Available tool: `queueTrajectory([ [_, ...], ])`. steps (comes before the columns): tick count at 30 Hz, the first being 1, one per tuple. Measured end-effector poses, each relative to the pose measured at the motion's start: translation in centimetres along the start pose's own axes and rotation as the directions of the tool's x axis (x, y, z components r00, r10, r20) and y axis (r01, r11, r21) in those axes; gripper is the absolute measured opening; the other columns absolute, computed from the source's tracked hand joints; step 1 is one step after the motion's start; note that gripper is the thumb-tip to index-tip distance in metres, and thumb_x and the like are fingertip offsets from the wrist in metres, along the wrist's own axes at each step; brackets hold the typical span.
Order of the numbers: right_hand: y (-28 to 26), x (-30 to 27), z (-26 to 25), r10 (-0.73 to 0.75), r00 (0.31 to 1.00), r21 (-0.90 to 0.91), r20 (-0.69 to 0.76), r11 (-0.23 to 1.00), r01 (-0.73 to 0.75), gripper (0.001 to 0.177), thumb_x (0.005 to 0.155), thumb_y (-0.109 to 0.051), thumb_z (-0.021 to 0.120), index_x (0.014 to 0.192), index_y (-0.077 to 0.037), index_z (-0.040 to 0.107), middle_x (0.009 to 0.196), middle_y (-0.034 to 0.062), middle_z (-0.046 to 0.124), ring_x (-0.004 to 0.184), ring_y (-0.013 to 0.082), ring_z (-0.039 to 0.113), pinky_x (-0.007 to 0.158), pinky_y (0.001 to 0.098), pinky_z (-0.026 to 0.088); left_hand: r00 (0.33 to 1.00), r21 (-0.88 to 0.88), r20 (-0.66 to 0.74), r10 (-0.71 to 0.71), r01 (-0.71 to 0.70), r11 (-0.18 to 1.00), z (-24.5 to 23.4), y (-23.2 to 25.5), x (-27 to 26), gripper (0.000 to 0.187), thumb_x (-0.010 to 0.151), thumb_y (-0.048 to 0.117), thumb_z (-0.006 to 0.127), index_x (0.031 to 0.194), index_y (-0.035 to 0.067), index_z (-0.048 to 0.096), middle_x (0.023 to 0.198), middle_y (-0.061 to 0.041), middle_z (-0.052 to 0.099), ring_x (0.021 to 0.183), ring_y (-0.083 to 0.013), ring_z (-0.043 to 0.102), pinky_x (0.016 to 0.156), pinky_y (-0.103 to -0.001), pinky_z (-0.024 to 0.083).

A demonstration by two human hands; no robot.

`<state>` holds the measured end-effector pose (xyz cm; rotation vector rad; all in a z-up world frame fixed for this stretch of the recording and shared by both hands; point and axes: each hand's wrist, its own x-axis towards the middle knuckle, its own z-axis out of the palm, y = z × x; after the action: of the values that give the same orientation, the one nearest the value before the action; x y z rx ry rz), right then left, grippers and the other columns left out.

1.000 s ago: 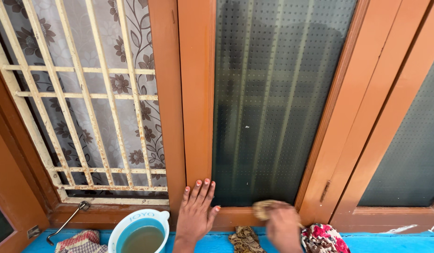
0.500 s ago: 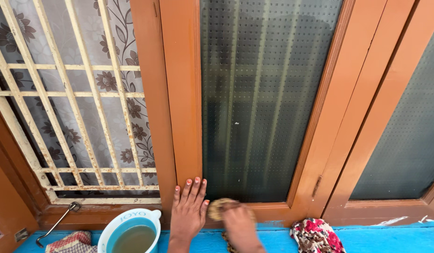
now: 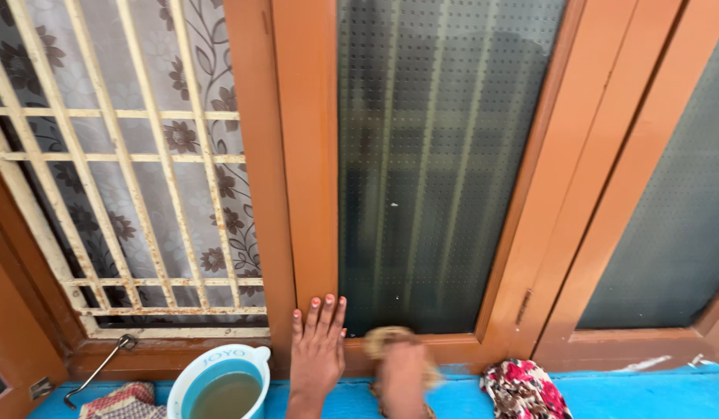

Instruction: The person wipes the brown window frame and adjacent glass using a cloth. They repeatedly dip the cloth into a blue pitcher of water to wet it, then wipe the frame and glass surfaces.

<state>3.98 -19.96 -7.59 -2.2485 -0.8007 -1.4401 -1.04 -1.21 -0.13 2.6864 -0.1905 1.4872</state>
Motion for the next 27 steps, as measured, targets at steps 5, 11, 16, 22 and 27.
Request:
queueTrajectory([
  [5, 1.5, 0.8, -3.3, 0.040, 0.943, -0.015, 0.329, 0.999, -0.037, 0.047, 0.069, -0.005, 0.063, 0.116, -0.006, 0.062, 0.112, 0.0115, 0.060, 0.098, 0.0324, 0.057, 0.082, 0.0470, 0.045, 1.000, 0.022, 0.005, 0.014, -0.014, 1.000, 0.3, -0.3, -0.3, 0.060, 0.100, 0.029, 0.044, 0.158, 0.020, 0.033, 0.167, -0.002, 0.025, 0.155, -0.0224, 0.015, 0.126, -0.051, 0.004],
  [11, 9.7, -0.2, -8.8, 0.104, 0.977, -0.154, 0.186, 0.985, -0.075, 0.037, 0.075, -0.005, 0.065, 0.111, 0.001, 0.062, 0.112, 0.0149, 0.062, 0.102, 0.0341, 0.057, 0.093, 0.0476, 0.047, 0.997, 0.059, 0.074, -0.020, 0.016, 0.998, -1.1, 0.3, 0.1, 0.061, 0.099, 0.029, 0.048, 0.158, 0.022, 0.032, 0.166, 0.000, 0.024, 0.154, -0.0216, 0.016, 0.126, -0.051, 0.007],
  [16, 7.9, 1.1, -12.6, 0.341, 0.881, -0.150, 0.330, 0.940, -0.307, 0.031, 0.080, -0.008, 0.066, 0.110, -0.004, 0.063, 0.112, 0.0116, 0.063, 0.110, 0.0295, 0.058, 0.100, 0.0445, 0.049, 0.954, 0.144, 0.295, -0.054, 0.012, 0.990, -5.6, 1.4, 1.2, 0.072, 0.093, 0.023, 0.054, 0.160, 0.022, 0.025, 0.168, 0.001, 0.016, 0.154, -0.0204, 0.014, 0.126, -0.048, 0.007],
  [22, 4.1, 0.8, -17.2, 0.533, 0.575, -0.377, 0.620, 0.846, -0.377, 0.047, 0.075, -0.015, 0.072, 0.121, -0.017, 0.061, 0.122, 0.0059, 0.060, 0.121, 0.0254, 0.054, 0.109, 0.0527, 0.040, 0.938, -0.022, 0.342, -0.063, 0.075, 0.997, -9.3, 4.0, -0.1, 0.078, 0.086, 0.014, 0.058, 0.158, 0.011, 0.027, 0.172, -0.010, 0.013, 0.154, -0.0285, 0.012, 0.125, -0.047, 0.008],
  [27, 1.5, 0.7, -15.5, 0.376, 0.640, -0.152, 0.670, 0.913, -0.378, 0.048, 0.076, -0.019, 0.071, 0.123, -0.016, 0.060, 0.125, 0.0106, 0.060, 0.126, 0.0276, 0.055, 0.113, 0.0414, 0.046, 0.954, -0.136, 0.286, -0.084, 0.127, 0.983, -10.0, 4.8, -2.6, 0.070, 0.079, 0.008, 0.061, 0.147, 0.010, 0.045, 0.159, -0.012, 0.033, 0.149, -0.0300, 0.025, 0.123, -0.050, 0.014],
])
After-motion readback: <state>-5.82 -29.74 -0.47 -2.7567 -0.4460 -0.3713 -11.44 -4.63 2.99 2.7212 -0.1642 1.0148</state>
